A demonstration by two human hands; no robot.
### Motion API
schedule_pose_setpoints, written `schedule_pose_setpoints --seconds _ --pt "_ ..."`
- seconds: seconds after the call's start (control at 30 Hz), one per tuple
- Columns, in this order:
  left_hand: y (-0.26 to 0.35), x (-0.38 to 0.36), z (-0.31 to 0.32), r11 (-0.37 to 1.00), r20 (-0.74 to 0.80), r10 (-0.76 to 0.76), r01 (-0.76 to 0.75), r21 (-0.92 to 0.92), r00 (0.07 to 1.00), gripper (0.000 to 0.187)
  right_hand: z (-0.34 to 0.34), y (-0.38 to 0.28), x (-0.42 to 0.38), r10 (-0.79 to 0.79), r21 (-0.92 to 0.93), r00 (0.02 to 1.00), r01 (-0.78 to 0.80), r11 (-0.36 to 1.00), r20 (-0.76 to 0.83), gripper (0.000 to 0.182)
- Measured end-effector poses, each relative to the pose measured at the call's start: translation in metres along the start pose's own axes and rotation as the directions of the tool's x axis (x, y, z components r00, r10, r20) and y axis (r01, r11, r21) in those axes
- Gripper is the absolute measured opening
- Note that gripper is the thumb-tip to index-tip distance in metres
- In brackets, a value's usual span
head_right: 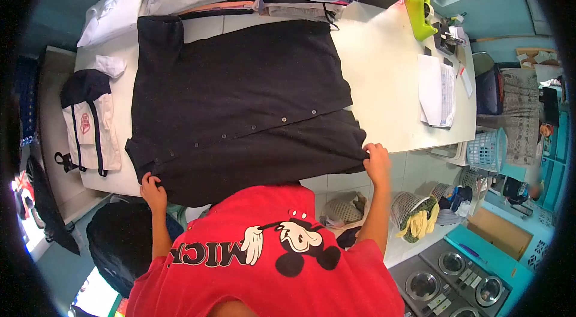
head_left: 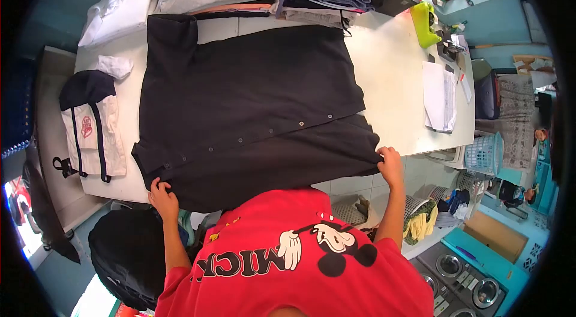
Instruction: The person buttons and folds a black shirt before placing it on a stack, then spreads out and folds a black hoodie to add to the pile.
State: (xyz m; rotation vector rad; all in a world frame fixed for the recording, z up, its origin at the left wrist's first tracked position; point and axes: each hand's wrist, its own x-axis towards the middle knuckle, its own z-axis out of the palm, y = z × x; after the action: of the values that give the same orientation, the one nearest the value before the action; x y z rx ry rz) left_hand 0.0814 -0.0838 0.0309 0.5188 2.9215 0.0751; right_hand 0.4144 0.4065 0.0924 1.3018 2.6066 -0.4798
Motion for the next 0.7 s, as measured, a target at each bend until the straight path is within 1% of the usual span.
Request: schedule_pose_setpoints --seconds 0.03,0.07,0.1,0.13,0.17,0.2,0.23,0.27,0.3,0.33,0.37,0.4,0.43,0.47,0.5,0.57,0.6,0.63,0.67,0.7 --pt "-0.003 0.002 0.002 1.0 0.0 0.0 0.0 -0.002 1.0 0.023 -0.002 0.002 -0.001 0.098 -0.186 0.994 -0.085 0.979 0.058 0.022" --pt "-0.007 0.005 0.005 0.991 -0.118 -0.005 -0.011 -0.135 0.993 0.022 0.001 0.004 0.004 0.094 -0.188 0.994 -0.082 0.979 0.056 0.022" --pt "-0.009 0.007 0.004 0.965 -0.235 -0.031 -0.032 -0.261 0.972 0.021 0.008 0.006 0.015 0.079 -0.09 0.994 -0.086 0.992 -0.082 0.022" --pt "-0.012 0.012 0.004 0.966 -0.235 -0.04 -0.022 -0.258 0.971 0.021 0.017 0.007 0.027 0.076 0.011 0.974 -0.076 0.997 -0.213 0.023" --pt "-0.009 0.025 -0.001 0.949 -0.321 -0.051 -0.055 -0.311 0.946 0.022 0.028 0.008 0.043 0.071 0.012 0.976 -0.07 0.997 -0.205 0.023" --pt "-0.007 0.039 -0.004 0.928 -0.405 -0.065 -0.094 -0.36 0.912 0.023 0.039 0.007 0.066 0.092 0.232 0.963 -0.032 0.972 -0.252 0.025" --pt "-0.009 0.054 -0.005 0.923 -0.374 -0.047 -0.103 -0.371 0.926 0.024 0.044 0.004 0.088 0.122 0.439 0.948 0.02 0.898 -0.293 0.03" --pt "-0.011 0.07 -0.006 0.918 -0.347 -0.034 -0.108 -0.382 0.937 0.024 0.047 -0.007 0.109 0.12 0.409 0.936 0.029 0.912 -0.332 0.032" --pt "-0.011 0.086 -0.006 0.921 -0.294 -0.046 -0.074 -0.383 0.955 0.027 0.056 -0.013 0.132 0.155 0.449 0.917 0.028 0.893 -0.367 0.036" --pt "-0.011 0.102 -0.008 0.923 -0.24 -0.056 -0.041 -0.382 0.969 0.03 0.06 -0.022 0.152 0.177 0.465 0.92 0.007 0.885 -0.35 0.042" --pt "-0.013 0.116 -0.009 0.954 -0.256 -0.036 -0.043 -0.295 0.966 0.032 0.065 -0.029 0.168 0.188 0.399 0.919 -0.036 0.916 -0.347 0.047" --pt "-0.012 0.129 -0.011 0.977 -0.267 -0.007 -0.051 -0.209 0.964 0.034 0.059 -0.046 0.174 0.184 0.402 0.922 -0.034 0.915 -0.342 0.047" --pt "-0.011 0.139 -0.014 0.977 -0.267 -0.009 -0.048 -0.207 0.964 0.034 0.054 -0.064 0.18 0.178 0.273 0.936 -0.093 0.958 -0.304 0.049" --pt "-0.008 0.148 -0.021 0.992 -0.115 -0.027 0.012 -0.129 0.993 0.037 0.049 -0.076 0.184 0.177 0.134 0.947 -0.145 0.98 -0.268 0.051" --pt "-0.006 0.157 -0.025 0.997 0.039 -0.06 0.062 -0.041 0.997 0.04 0.052 -0.072 0.191 0.173 0.131 0.948 -0.142 0.981 -0.267 0.051" --pt "-0.004 0.169 -0.028 0.987 0.232 -0.156 0.16 0.002 0.96 0.047 0.065 -0.065 0.211 0.171 0.266 0.979 -0.136 0.954 -0.113 0.047" --pt "-0.021 0.178 -0.009 0.994 0.217 -0.072 0.087 -0.062 0.974 0.046 0.08 -0.048 0.226 0.095 0.338 0.993 -0.068 0.939 -0.065 0.04" --pt "-0.048 0.185 0.007 0.993 0.188 -0.006 0.027 -0.111 0.982 0.045 0.076 -0.051 0.225 0.062 0.362 0.995 -0.032 0.932 -0.073 0.035" --pt "-0.045 0.183 0.001 0.991 0.202 -0.047 0.07 -0.111 0.978 0.043 0.062 -0.06 0.221 0.092 0.337 0.996 -0.086 0.938 -0.001 0.039" --pt "-0.047 0.183 0.004 0.991 0.159 -0.106 0.118 -0.068 0.982 0.04 0.063 -0.056 0.224 0.045 0.368 0.998 -0.023 0.93 -0.053 0.037"
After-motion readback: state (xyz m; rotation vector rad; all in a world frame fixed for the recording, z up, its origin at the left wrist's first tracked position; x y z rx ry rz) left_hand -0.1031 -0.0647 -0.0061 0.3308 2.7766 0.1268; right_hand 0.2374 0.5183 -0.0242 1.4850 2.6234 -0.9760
